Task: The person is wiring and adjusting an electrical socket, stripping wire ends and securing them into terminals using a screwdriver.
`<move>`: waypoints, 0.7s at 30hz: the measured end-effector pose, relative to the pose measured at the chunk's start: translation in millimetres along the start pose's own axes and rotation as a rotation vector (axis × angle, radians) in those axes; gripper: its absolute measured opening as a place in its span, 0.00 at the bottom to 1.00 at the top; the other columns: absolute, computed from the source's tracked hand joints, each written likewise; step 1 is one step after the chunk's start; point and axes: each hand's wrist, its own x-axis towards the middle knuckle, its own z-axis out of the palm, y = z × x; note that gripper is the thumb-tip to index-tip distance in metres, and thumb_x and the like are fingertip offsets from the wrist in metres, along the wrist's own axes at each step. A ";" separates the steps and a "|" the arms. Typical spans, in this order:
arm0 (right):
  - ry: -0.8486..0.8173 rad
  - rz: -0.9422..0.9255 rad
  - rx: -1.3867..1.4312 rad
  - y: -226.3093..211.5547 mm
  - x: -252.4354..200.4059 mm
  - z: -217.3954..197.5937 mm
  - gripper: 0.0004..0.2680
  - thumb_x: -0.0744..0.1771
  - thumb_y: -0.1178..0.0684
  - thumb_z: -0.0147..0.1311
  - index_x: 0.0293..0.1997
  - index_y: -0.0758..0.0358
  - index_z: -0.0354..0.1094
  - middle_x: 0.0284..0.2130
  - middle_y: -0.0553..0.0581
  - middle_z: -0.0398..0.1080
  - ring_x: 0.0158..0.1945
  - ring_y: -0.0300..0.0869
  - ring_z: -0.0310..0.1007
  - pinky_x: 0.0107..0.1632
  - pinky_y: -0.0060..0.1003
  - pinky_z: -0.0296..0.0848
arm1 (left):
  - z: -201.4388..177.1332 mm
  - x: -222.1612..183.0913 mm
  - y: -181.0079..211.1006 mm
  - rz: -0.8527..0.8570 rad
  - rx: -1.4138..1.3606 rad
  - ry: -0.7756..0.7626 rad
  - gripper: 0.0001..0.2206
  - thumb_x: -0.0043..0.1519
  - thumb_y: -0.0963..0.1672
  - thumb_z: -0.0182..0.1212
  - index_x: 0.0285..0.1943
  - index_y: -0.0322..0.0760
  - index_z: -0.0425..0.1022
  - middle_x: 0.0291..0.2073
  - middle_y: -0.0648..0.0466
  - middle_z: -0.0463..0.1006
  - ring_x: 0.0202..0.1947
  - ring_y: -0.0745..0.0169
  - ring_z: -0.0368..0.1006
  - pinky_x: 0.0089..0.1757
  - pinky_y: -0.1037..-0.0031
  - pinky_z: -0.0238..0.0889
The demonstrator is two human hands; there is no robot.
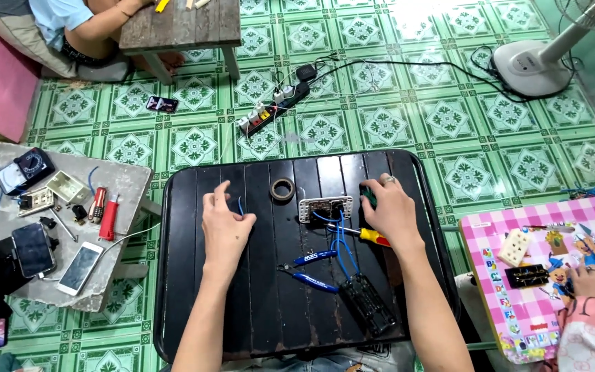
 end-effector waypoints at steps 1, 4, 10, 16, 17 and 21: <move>-0.001 0.002 -0.002 2.8 -0.5 2.1 0.10 0.66 0.47 0.58 0.53 0.45 0.75 0.41 0.51 0.71 0.49 0.50 0.77 0.44 0.47 0.78 | -4.2 -2.9 9.3 0.000 -0.002 -0.002 0.34 0.46 0.35 0.60 0.68 0.29 0.65 0.47 0.45 0.68 0.29 0.48 0.81 0.39 0.52 0.76; 0.109 -0.111 -0.029 4.0 3.5 7.1 0.13 0.66 0.48 0.60 0.56 0.50 0.75 0.42 0.52 0.69 0.46 0.49 0.75 0.45 0.43 0.76 | -14.7 -3.9 27.7 0.019 -0.211 0.021 0.37 0.47 0.33 0.59 0.73 0.24 0.59 0.47 0.34 0.73 0.29 0.48 0.80 0.35 0.67 0.76; 0.077 -0.188 0.017 3.2 2.7 2.6 0.11 0.66 0.50 0.59 0.53 0.51 0.76 0.40 0.53 0.69 0.45 0.49 0.73 0.45 0.42 0.74 | 7.5 -0.5 9.3 -0.020 -0.695 -0.146 0.42 0.48 0.31 0.57 0.78 0.32 0.52 0.39 0.38 0.81 0.27 0.69 0.72 0.32 0.83 0.70; 0.097 -0.180 0.041 4.1 2.7 3.8 0.09 0.66 0.49 0.59 0.51 0.50 0.77 0.39 0.51 0.69 0.44 0.48 0.72 0.45 0.41 0.71 | 30.6 -2.8 -3.7 0.031 -0.624 -0.349 0.26 0.48 0.31 0.59 0.56 0.40 0.81 0.28 0.46 0.81 0.24 0.67 0.76 0.28 0.81 0.74; 0.113 -0.192 0.051 4.0 3.2 4.7 0.09 0.66 0.50 0.60 0.50 0.51 0.77 0.38 0.51 0.69 0.44 0.48 0.71 0.45 0.40 0.70 | 33.8 -3.5 -4.8 0.023 -0.641 -0.329 0.26 0.48 0.32 0.60 0.56 0.41 0.81 0.29 0.47 0.79 0.24 0.69 0.75 0.26 0.83 0.72; 0.131 -0.185 0.099 6.0 1.4 4.9 0.07 0.66 0.51 0.62 0.47 0.51 0.78 0.37 0.52 0.69 0.43 0.48 0.71 0.46 0.41 0.69 | 28.7 -8.5 3.6 0.012 -0.518 -0.288 0.30 0.51 0.34 0.61 0.67 0.35 0.71 0.31 0.42 0.79 0.24 0.64 0.77 0.28 0.77 0.74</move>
